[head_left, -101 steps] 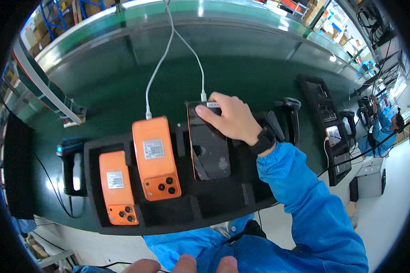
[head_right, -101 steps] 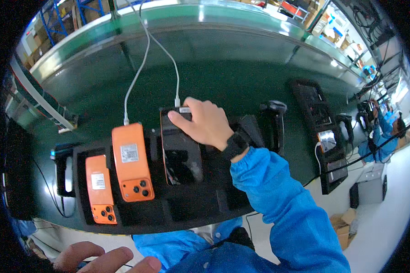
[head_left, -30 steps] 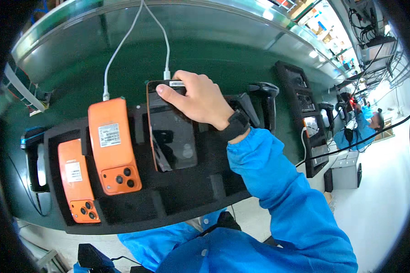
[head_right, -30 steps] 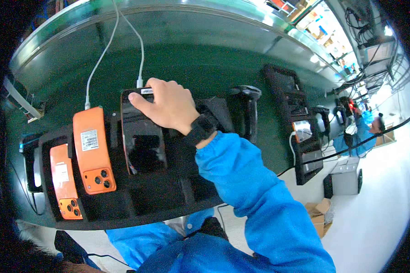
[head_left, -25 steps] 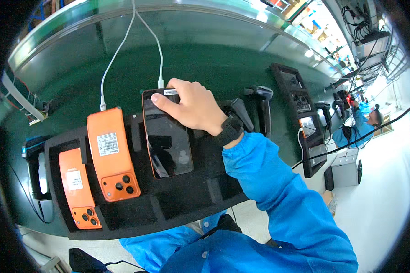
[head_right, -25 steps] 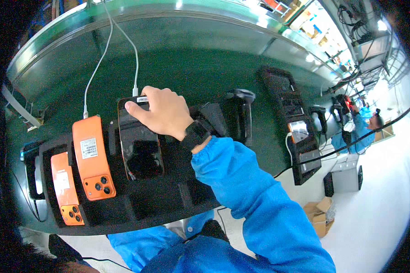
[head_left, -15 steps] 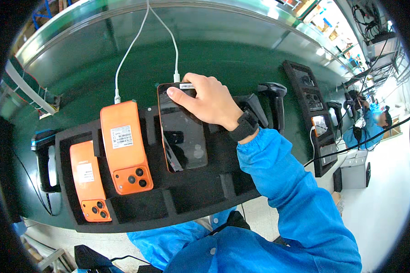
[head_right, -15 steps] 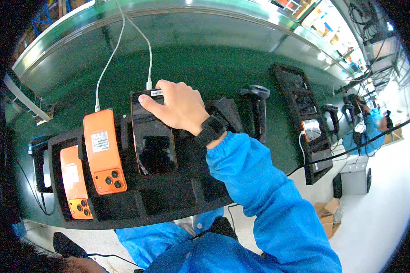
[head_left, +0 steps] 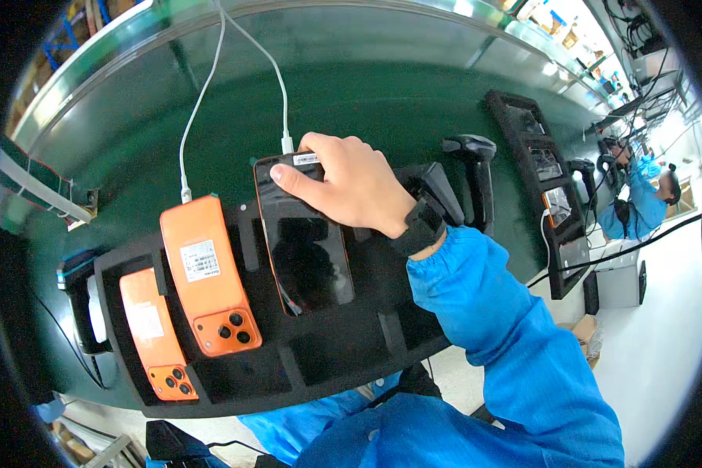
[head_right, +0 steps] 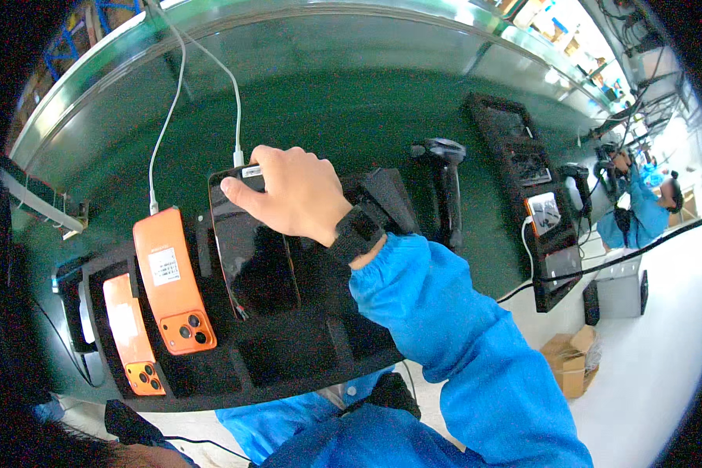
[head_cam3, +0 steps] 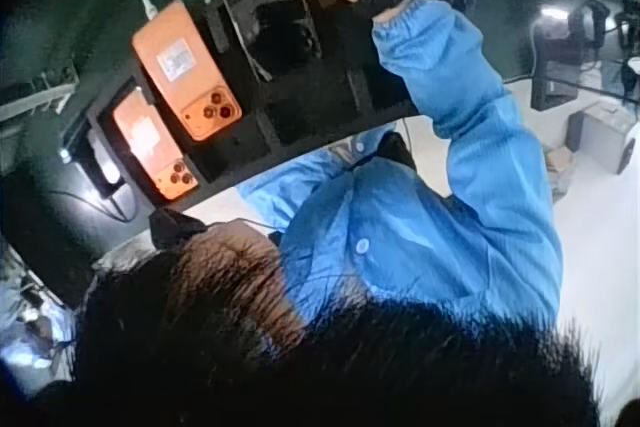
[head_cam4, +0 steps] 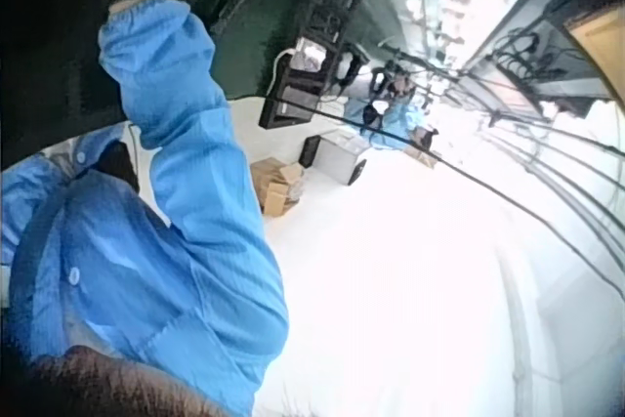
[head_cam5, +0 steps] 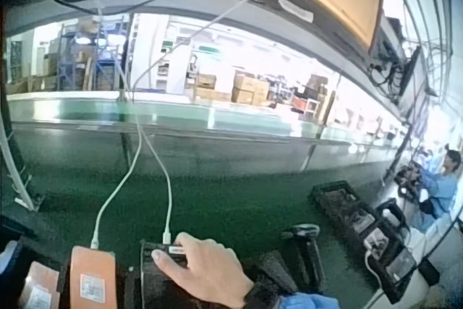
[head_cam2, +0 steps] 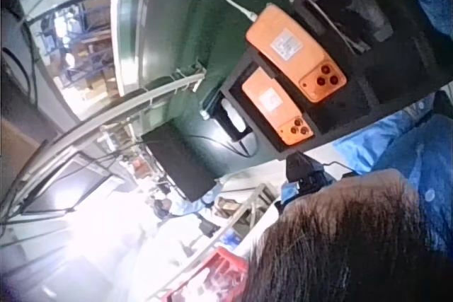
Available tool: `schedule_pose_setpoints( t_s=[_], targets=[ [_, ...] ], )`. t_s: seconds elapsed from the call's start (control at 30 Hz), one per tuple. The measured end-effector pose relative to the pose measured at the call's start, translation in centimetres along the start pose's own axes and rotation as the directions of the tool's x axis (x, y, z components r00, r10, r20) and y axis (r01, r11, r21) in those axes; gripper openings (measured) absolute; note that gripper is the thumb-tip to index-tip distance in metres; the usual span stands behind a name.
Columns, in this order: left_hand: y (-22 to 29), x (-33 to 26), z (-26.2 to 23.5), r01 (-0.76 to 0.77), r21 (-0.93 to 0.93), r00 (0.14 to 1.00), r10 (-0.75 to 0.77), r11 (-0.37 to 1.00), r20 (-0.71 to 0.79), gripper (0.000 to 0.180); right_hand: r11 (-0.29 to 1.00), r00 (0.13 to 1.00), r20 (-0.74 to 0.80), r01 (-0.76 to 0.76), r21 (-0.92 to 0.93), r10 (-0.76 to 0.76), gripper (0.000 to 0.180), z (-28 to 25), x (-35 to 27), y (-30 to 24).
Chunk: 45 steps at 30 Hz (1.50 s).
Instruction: Connecting charging cables and scanning barcodes on orange handheld electronic devices at a manufacturing test station.
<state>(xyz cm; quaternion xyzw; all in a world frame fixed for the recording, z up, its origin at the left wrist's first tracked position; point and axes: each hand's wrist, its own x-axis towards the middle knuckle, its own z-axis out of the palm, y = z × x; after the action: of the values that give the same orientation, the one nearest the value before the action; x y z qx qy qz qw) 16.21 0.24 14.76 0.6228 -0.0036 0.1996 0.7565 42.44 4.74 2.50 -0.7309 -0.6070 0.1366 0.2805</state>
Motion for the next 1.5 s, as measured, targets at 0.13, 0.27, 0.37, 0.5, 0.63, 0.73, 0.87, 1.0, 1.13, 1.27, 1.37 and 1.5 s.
schedule_pose_setpoints(
  t_s=[0.13, 0.27, 0.37, 0.5, 0.63, 0.73, 0.87, 1.0, 1.13, 1.27, 1.37, 1.5],
  targets=[
    [-0.5, 0.9, -0.4, 0.033, -0.120, 0.999, -0.036, 0.992, -0.019, 0.015, 0.999, 0.999, 0.052, -0.019, 0.028, 0.018, 0.055, -0.3, -0.2, -0.1],
    [-0.8, 1.7, -1.0, 0.055, -0.206, 0.997, -0.063, 0.977, -0.033, 0.015, 1.000, 0.999, 0.042, -0.026, -0.003, 0.027, 0.051, -0.2, -0.3, -0.7],
    [-1.0, 2.2, -1.4, 0.066, -0.249, 0.996, -0.079, 0.966, -0.042, 0.015, 0.998, 0.996, -0.071, 0.056, -0.035, -0.058, 0.049, 0.6, -0.4, -0.5],
    [-1.4, 2.9, -1.8, 0.079, -0.285, 0.994, -0.096, 0.955, -0.046, 0.015, 0.998, 0.998, -0.051, 0.034, -0.051, -0.037, 0.049, 0.3, -0.4, -0.4],
    [-1.4, 3.3, -2.2, 0.083, -0.320, 0.993, -0.104, 0.944, -0.051, 0.015, 0.999, 1.000, -0.019, 0.020, -0.028, -0.021, 0.049, -0.1, -0.2, -0.6],
    [-1.5, 3.5, -2.5, 0.093, -0.342, 0.991, -0.119, 0.935, -0.054, 0.015, 0.999, 0.999, -0.028, 0.024, -0.028, -0.024, 0.050, 0.1, -0.2, -0.6],
    [-1.6, 3.8, -2.8, 0.097, -0.363, 0.991, -0.123, 0.927, -0.051, 0.016, 1.000, 0.999, -0.029, 0.028, -0.003, -0.028, 0.050, 0.0, -0.1, -0.6],
    [-1.3, 4.0, -3.0, 0.101, -0.362, 0.990, -0.130, 0.927, -0.055, 0.016, 0.999, 0.999, -0.016, 0.049, -0.020, -0.049, 0.049, -0.1, 0.0, -0.7],
    [-0.4, 2.4, -4.2, 0.074, -0.386, 0.985, -0.128, 0.920, -0.117, 0.016, 0.999, 0.999, -0.006, 0.039, -0.023, -0.039, 0.048, -0.1, -0.2, -0.7],
    [1.0, -2.6, -6.9, 0.040, -0.351, 0.977, -0.110, 0.935, -0.181, 0.016, 0.998, 0.998, -0.022, 0.056, -0.031, -0.057, 0.049, -0.1, -0.2, -0.3],
    [1.7, -10.6, -9.2, 0.581, 0.755, 0.812, -0.291, 0.305, -0.506, 0.010, 0.999, 0.998, -0.034, 0.044, 0.004, -0.044, 0.051, -0.1, -0.2, 0.0],
    [-2.7, -8.0, -7.3, 0.070, 0.701, 0.829, 0.350, 0.709, -0.436, 0.016, 0.984, 0.995, -0.086, 0.065, 0.167, -0.052, 0.051, -0.3, 0.3, -0.4]
  ],
)
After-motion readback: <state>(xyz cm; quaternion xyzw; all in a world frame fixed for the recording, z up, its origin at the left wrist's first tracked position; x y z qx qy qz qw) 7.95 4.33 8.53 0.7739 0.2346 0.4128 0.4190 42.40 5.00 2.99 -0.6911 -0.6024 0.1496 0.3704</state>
